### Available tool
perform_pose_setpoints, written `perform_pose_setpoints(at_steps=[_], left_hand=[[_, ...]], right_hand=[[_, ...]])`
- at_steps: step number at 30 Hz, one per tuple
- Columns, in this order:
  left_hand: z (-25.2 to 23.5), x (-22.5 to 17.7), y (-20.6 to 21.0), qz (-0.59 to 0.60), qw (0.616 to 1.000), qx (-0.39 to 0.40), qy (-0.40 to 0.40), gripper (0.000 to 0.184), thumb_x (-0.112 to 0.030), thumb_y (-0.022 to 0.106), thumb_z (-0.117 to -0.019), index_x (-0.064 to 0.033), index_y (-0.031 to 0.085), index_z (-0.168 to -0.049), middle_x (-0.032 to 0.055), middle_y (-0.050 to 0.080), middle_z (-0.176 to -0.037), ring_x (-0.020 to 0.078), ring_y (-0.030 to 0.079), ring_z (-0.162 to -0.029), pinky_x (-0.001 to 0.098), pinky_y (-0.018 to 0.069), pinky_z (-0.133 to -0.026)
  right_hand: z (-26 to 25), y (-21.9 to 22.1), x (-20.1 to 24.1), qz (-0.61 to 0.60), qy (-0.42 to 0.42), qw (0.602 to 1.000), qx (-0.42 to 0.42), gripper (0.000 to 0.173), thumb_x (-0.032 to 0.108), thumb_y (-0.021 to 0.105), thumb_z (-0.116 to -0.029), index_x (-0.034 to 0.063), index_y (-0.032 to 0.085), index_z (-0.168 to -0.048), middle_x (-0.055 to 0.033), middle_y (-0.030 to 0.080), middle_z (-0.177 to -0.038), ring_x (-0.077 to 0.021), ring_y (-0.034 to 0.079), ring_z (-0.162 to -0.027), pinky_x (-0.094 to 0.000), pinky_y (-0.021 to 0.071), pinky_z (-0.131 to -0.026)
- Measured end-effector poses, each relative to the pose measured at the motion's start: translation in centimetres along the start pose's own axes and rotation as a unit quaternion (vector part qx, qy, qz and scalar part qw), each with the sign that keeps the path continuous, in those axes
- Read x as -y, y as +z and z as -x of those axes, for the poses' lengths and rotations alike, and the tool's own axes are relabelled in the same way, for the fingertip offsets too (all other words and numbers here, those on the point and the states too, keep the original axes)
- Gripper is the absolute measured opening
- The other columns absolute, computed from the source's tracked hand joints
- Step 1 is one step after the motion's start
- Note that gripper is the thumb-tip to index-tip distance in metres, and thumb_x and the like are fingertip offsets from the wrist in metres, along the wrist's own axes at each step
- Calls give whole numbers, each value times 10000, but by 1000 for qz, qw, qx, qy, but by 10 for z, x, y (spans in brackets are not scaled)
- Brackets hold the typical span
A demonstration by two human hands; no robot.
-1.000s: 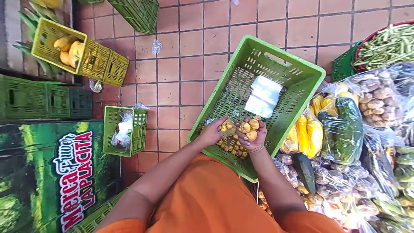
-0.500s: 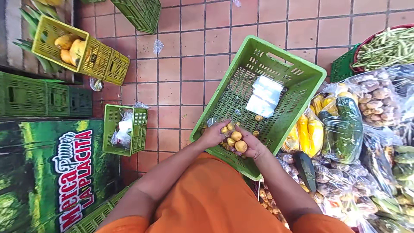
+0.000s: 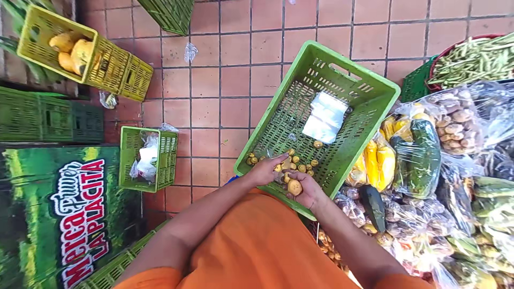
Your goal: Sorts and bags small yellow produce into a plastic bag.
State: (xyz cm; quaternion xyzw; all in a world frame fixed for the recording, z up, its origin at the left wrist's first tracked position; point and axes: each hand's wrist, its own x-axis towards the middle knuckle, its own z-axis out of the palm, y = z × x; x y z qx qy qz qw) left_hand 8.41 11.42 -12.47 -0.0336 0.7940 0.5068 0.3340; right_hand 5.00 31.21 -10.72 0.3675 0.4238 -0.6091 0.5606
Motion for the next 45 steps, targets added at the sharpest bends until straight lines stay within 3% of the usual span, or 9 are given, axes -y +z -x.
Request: perform_pose_setpoints(at_steps=[10,19,23,29,34,38,41,43,45], left_hand=[[-3,-4,-3,49,998,-30,-25,795,21,583,-906,-223,334,-1621,32,424,-1617,188,519,-1394,445,469,-1128],[4,3,-25,156,983,-88,-42,755,21,566,-917,-223,367,-1603,44,514,-1541,164,700,-1048,390,614,-804],[4,7,-32,158,981,-98,-53,756,20,563,-916,-232,369,-1602,47,536,-1519,156,695,-1076,381,608,-852],[-1,15,-35,159,979,-120,-42,742,34,569,-907,-188,390,-1592,34,495,-1561,141,633,-1235,373,569,-987],[-2,20,-36,152,980,-123,-43,750,46,574,-900,-171,385,-1593,37,480,-1575,142,610,-1276,370,548,-1025],[-2,21,-39,155,979,-128,-42,752,39,575,-910,-177,370,-1601,49,480,-1574,157,593,-1303,394,533,-1050],[-1,21,-37,161,978,-124,-51,759,43,569,-904,-202,381,-1598,67,526,-1532,176,612,-1279,409,541,-1039],[-1,15,-42,172,975,-124,-66,755,36,560,-915,-225,377,-1600,97,570,-1477,195,667,-1165,418,573,-951],[3,6,-47,208,965,-135,-84,734,21,558,-938,-255,384,-1595,144,641,-1339,191,698,-890,382,598,-755]], right_hand=[[-27,27,-13,-11,-495,866,-63,421,17,556,-969,-35,409,-1360,-170,614,-1181,-252,673,-1070,-413,582,-962],[-104,-78,58,275,-352,870,-208,295,320,672,-968,26,660,-981,-77,660,-865,-170,638,-728,-371,559,-682],[-156,-90,69,605,-239,730,-212,406,252,651,-937,108,640,-1317,-175,666,-1257,-344,660,-1122,-582,525,-958],[-201,-81,61,765,-145,602,-175,606,193,633,-901,255,519,-1493,-239,516,-1469,-478,593,-1224,-711,500,-910],[-202,-80,67,701,-204,657,-185,452,372,598,-961,166,633,-1362,-173,683,-1271,-381,646,-1194,-647,501,-971],[-118,-33,69,475,-432,758,-114,392,309,637,-963,58,688,-1259,-88,736,-1075,-153,705,-921,-368,590,-837],[-56,1,59,489,-513,705,-6,380,300,652,-960,46,703,-1238,-75,733,-1083,-107,692,-910,-304,593,-816],[-47,14,64,584,-478,656,-21,422,398,636,-980,119,700,-1291,-48,727,-1052,-140,667,-894,-354,559,-824],[-54,9,71,509,-458,728,-34,376,314,678,-960,81,705,-1255,-47,724,-988,-126,675,-826,-330,581,-766]])
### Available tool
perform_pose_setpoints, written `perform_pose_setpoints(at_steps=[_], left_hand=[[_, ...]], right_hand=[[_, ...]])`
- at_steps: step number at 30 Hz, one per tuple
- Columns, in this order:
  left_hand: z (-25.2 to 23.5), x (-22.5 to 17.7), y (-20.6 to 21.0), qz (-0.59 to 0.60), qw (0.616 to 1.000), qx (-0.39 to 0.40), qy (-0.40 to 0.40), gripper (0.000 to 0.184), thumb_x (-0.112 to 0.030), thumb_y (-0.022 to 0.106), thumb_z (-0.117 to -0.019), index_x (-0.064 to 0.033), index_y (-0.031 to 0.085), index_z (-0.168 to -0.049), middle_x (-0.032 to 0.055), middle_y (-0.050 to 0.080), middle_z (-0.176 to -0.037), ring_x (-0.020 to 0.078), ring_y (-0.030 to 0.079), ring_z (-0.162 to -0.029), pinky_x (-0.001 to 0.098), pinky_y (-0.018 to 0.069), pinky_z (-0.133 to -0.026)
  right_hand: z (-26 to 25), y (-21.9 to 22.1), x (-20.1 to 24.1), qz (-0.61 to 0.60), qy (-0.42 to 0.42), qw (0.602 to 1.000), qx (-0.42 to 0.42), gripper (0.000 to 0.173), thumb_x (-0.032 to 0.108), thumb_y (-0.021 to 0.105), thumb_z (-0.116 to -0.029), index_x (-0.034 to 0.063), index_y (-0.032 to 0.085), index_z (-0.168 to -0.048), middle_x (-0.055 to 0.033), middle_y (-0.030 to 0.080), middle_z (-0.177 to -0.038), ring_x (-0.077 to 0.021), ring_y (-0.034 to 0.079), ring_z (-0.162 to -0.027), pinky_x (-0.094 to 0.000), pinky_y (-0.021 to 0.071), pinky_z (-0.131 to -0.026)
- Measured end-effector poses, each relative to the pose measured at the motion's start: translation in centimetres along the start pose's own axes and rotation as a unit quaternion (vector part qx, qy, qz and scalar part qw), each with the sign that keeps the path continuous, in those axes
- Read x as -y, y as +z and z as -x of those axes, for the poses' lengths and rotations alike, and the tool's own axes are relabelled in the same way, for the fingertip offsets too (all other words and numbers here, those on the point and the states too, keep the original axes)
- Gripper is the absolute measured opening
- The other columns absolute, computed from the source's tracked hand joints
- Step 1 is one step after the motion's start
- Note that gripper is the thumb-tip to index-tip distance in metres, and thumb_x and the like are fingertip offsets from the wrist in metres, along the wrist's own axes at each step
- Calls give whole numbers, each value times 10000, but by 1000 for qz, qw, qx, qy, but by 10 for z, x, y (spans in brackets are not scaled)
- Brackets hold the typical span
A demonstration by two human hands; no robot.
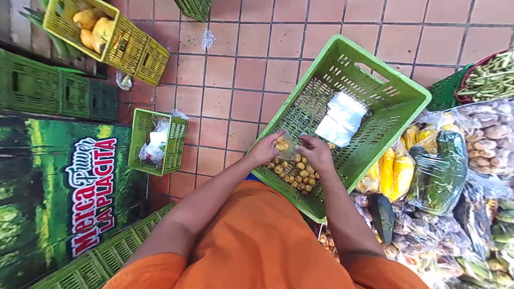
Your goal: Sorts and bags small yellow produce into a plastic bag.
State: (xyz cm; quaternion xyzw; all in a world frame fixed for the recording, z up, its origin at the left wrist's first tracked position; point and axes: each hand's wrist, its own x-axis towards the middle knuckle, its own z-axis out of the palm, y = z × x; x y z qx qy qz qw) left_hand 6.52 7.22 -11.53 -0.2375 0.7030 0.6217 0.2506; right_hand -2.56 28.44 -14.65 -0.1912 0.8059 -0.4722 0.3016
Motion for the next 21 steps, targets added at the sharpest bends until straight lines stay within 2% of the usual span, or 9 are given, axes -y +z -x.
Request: perform_pose_setpoints(at_steps=[3,5,8,13,16,18,19,20,21], left_hand=[[15,-20,-8,72,997,-11,0,745,51,562,-945,-291,399,-1586,149,652,-1258,162,626,-657,322,554,-573],[31,-39,-15,112,993,-11,36,758,98,554,-931,-274,420,-1578,120,633,-1333,149,617,-645,297,536,-529],[71,-72,-29,174,979,-23,100,748,142,547,-894,-208,464,-1550,108,626,-1360,134,620,-647,267,528,-504],[171,-117,-77,271,928,-44,253,736,106,608,-825,-116,473,-1514,102,613,-1378,52,568,-552,196,497,-425],[241,-135,-100,241,894,-154,345,655,35,633,-794,-102,524,-1424,23,698,-1169,0,602,-602,142,529,-481],[280,-125,-107,210,838,-319,390,437,-26,664,-730,-76,670,-1164,-2,730,-957,34,661,-707,163,568,-634],[307,-106,-126,181,838,-330,394,293,-51,699,-743,-91,728,-1032,-17,739,-879,50,684,-739,186,575,-679],[338,-83,-159,118,888,-236,377,279,-96,704,-850,-141,724,-1125,-65,744,-970,25,695,-858,185,575,-782],[350,-75,-166,125,894,-222,368,316,-95,712,-869,-148,715,-1180,-66,745,-1004,23,692,-861,185,574,-784]], right_hand=[[-15,0,-42,-154,108,980,-61,278,201,706,-937,25,670,-1149,-70,703,-915,-140,655,-717,-335,575,-666],[-26,15,-78,-49,159,986,18,337,247,708,-920,22,685,-1170,-121,708,-1031,-202,678,-870,-418,572,-788],[-37,71,-105,120,138,968,171,416,291,690,-921,68,679,-1272,-173,686,-1241,-319,653,-1164,-562,508,-1015],[-63,138,-116,266,121,910,295,673,504,609,-928,54,563,-1426,-242,594,-1398,-436,555,-1309,-683,434,-1046],[-70,142,-90,297,149,872,359,557,355,611,-985,37,544,-1438,-255,550,-1445,-445,515,-1350,-671,409,-1081],[-77,149,-95,306,144,870,358,511,383,593,-1001,30,596,-1371,-258,590,-1388,-445,552,-1309,-672,436,-1050],[-80,154,-107,306,130,876,349,503,401,606,-986,32,628,-1328,-249,614,-1354,-437,571,-1286,-670,448,-1038],[-80,155,-117,302,122,882,340,509,414,624,-969,44,640,-1318,-238,624,-1346,-429,577,-1280,-668,450,-1039],[-78,152,-123,293,120,890,328,533,437,640,-958,61,634,-1335,-229,626,-1349,-423,578,-1282,-663,451,-1046]])
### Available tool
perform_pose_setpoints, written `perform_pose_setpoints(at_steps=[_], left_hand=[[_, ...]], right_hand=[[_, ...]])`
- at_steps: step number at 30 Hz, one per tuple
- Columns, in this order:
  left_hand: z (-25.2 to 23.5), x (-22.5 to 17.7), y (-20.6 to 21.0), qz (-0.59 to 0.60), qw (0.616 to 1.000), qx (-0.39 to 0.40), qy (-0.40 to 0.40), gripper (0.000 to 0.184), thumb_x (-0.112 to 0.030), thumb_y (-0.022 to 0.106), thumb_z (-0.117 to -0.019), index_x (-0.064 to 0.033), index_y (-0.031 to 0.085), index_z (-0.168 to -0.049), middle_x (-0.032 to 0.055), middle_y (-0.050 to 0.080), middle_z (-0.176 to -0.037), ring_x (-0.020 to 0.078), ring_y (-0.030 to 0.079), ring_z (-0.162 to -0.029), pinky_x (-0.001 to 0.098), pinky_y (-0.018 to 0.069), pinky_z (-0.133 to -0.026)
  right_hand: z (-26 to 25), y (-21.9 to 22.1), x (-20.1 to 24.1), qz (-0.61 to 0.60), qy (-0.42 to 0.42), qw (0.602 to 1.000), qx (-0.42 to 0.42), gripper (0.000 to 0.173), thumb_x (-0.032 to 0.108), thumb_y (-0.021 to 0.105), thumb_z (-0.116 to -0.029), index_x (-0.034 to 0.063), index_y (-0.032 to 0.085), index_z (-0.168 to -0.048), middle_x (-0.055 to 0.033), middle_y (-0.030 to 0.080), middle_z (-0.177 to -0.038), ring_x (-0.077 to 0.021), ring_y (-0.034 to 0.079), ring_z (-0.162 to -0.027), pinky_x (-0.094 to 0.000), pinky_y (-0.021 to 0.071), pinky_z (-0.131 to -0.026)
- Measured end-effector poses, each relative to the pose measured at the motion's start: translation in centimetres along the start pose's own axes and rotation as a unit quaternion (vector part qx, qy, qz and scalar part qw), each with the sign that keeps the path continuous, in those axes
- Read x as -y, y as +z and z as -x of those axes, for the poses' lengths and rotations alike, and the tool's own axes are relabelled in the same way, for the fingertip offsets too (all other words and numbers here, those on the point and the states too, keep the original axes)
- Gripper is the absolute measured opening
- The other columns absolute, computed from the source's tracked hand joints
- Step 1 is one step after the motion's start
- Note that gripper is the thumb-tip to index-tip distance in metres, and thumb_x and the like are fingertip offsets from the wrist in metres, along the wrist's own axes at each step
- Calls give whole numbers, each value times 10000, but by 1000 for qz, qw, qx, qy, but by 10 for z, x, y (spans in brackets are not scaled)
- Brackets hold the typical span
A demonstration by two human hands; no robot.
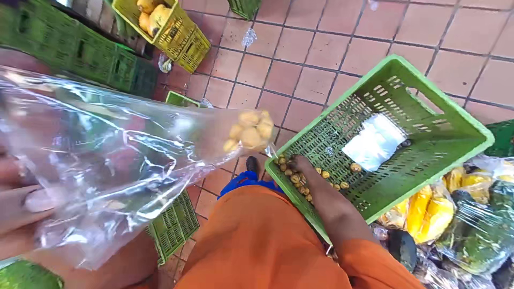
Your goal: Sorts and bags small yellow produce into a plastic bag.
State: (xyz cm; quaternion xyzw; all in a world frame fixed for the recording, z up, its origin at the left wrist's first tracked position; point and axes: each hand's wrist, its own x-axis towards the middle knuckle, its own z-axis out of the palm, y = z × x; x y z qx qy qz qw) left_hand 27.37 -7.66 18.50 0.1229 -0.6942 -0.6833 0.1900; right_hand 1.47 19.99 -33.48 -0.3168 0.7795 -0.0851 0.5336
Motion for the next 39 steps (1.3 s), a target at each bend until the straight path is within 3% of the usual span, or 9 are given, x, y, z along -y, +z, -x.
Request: perform_pose_setpoints(at_steps=[2,6,9,11,15,20,27,35,39], left_hand=[[3,2,24,35,986,-162,19,469,-29,679,-774,-112,651,-1234,-9,724,-988,17,628,-649,152,548,-582],[31,30,-44,98,985,-114,-80,718,38,602,-838,-154,467,-1516,63,681,-1256,23,560,-533,169,489,-427],[63,68,-81,75,969,-185,-146,652,9,588,-877,-172,512,-1499,42,731,-1021,50,593,-567,206,516,-471],[85,96,-104,60,959,-213,-178,654,38,570,-878,-96,475,-1511,65,716,-1137,75,644,-663,232,545,-512],[131,158,-149,48,933,-246,-257,703,97,530,-873,-73,428,-1547,97,669,-1303,109,662,-712,273,547,-521],[186,218,-198,74,905,-268,-322,710,90,516,-888,-132,440,-1558,107,651,-1339,118,631,-658,288,525,-509],[223,241,-228,106,889,-267,-357,730,128,487,-886,-145,434,-1562,96,556,-1481,125,667,-800,312,554,-600],[200,245,-249,123,917,-214,-312,709,106,509,-894,-168,469,-1546,108,583,-1449,143,624,-666,330,522,-519],[151,234,-262,94,936,-153,-302,699,109,502,-891,-170,490,-1532,96,568,-1469,126,591,-637,326,503,-511]], right_hand=[[4,4,3,-32,-2,999,-17,619,489,670,-947,66,594,-1394,-241,614,-1364,-426,572,-1287,-662,440,-1065],[25,13,7,-106,53,984,-133,585,428,763,-880,38,636,-1298,-263,681,-1200,-459,649,-1130,-710,491,-949],[70,1,21,-370,64,903,-210,427,268,635,-972,60,585,-1342,-120,686,-1132,-209,667,-923,-440,581,-780],[112,-12,42,-544,-5,824,-155,318,349,507,-1016,205,604,-1282,31,686,-917,-57,599,-605,-250,516,-481],[162,-32,131,-667,-164,721,95,373,466,756,-834,328,720,-1178,-3,719,-1016,-66,596,-575,-223,475,-437],[74,16,330,-590,-74,798,95,299,296,529,-951,206,626,-1218,-40,702,-973,-82,599,-596,-221,473,-441],[-34,76,605,-551,-12,830,82,495,238,461,-1071,8,341,-1493,-232,537,-1359,-321,678,-1064,-429,608,-849],[52,69,534,-32,-436,893,110,341,328,615,-994,108,715,-1234,-22,734,-1115,-62,632,-720,-281,558,-633],[59,51,511,221,-448,865,47,390,430,669,-968,114,712,-1193,-94,710,-1111,-253,706,-855,-504,601,-743]])
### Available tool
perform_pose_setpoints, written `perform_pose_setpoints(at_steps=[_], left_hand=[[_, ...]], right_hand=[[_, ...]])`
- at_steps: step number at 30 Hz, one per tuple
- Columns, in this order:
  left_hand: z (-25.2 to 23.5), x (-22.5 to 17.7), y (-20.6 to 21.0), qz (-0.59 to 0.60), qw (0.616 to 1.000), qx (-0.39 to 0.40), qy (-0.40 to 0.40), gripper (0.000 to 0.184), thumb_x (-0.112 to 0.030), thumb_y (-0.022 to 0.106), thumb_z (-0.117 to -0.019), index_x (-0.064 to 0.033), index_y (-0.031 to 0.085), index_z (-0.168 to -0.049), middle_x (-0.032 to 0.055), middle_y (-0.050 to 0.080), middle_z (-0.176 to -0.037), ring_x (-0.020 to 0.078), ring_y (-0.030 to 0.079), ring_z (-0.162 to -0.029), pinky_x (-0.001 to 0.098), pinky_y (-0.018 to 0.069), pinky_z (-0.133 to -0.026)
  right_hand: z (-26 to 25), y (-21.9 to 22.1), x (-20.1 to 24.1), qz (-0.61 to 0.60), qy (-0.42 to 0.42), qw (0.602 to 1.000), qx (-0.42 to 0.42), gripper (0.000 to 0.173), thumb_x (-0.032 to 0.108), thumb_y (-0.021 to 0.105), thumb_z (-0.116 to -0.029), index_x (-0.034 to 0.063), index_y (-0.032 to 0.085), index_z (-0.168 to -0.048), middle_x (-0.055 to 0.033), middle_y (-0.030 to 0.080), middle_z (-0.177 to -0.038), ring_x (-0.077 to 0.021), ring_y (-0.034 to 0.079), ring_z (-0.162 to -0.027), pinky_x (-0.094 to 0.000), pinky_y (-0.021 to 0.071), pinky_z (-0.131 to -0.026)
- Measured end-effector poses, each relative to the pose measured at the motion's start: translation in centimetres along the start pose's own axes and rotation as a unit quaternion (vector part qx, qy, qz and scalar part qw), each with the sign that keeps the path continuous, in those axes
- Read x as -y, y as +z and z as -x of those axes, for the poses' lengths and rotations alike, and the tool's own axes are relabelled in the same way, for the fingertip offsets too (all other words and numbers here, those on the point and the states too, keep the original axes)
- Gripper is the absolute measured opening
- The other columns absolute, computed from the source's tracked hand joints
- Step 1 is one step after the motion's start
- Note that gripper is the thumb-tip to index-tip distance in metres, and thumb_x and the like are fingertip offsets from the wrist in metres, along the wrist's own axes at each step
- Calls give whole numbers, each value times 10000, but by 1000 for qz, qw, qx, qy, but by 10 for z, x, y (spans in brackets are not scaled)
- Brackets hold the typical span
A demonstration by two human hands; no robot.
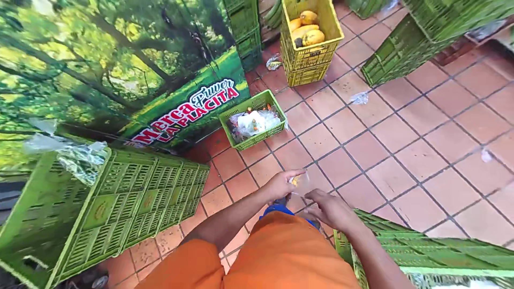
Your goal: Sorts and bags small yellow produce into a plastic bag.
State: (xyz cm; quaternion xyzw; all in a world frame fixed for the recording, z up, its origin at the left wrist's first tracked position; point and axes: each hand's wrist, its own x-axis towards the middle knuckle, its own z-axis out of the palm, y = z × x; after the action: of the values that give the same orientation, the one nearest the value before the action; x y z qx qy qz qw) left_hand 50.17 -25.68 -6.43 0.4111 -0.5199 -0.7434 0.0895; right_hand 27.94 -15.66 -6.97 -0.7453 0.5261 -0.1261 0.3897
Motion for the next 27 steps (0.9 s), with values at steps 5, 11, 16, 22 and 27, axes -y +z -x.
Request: perform_pose_setpoints(at_steps=[5,11,16,22,27], left_hand=[[-13,-99,16,-63,997,19,29,637,97,541,-902,-167,547,-1482,119,656,-1306,116,593,-600,308,526,-516],[-33,-184,43,-63,991,12,118,695,149,480,-883,-212,558,-1473,89,580,-1430,101,527,-521,285,497,-477],[-13,-229,97,-47,980,66,179,684,139,500,-890,-162,522,-1504,131,633,-1317,132,544,-546,283,481,-454],[11,-299,134,-55,930,152,331,642,123,501,-935,-99,472,-1536,100,584,-1436,110,600,-554,278,546,-480],[-6,-294,117,-40,900,133,413,519,84,500,-956,-2,498,-1468,113,543,-1475,104,646,-666,280,579,-564]], right_hand=[[19,-66,27,65,-48,972,-220,224,235,575,-1033,83,737,-1003,-88,712,-942,-222,690,-916,-416,580,-828],[37,-102,12,-143,26,877,-459,861,429,746,-905,-26,347,-1519,-193,539,-1424,-209,630,-1196,-389,557,-1001],[6,-103,2,-162,119,892,-404,1006,420,877,-765,5,376,-1532,-166,627,-1333,-202,634,-1181,-433,528,-1028],[4,-148,24,-250,46,808,-531,203,91,598,-962,52,637,-1158,42,671,-995,12,633,-952,-263,553,-878],[5,-148,-7,-388,33,790,-473,427,473,373,-1084,187,519,-802,75,447,-568,-76,463,-496,-287,471,-539]])
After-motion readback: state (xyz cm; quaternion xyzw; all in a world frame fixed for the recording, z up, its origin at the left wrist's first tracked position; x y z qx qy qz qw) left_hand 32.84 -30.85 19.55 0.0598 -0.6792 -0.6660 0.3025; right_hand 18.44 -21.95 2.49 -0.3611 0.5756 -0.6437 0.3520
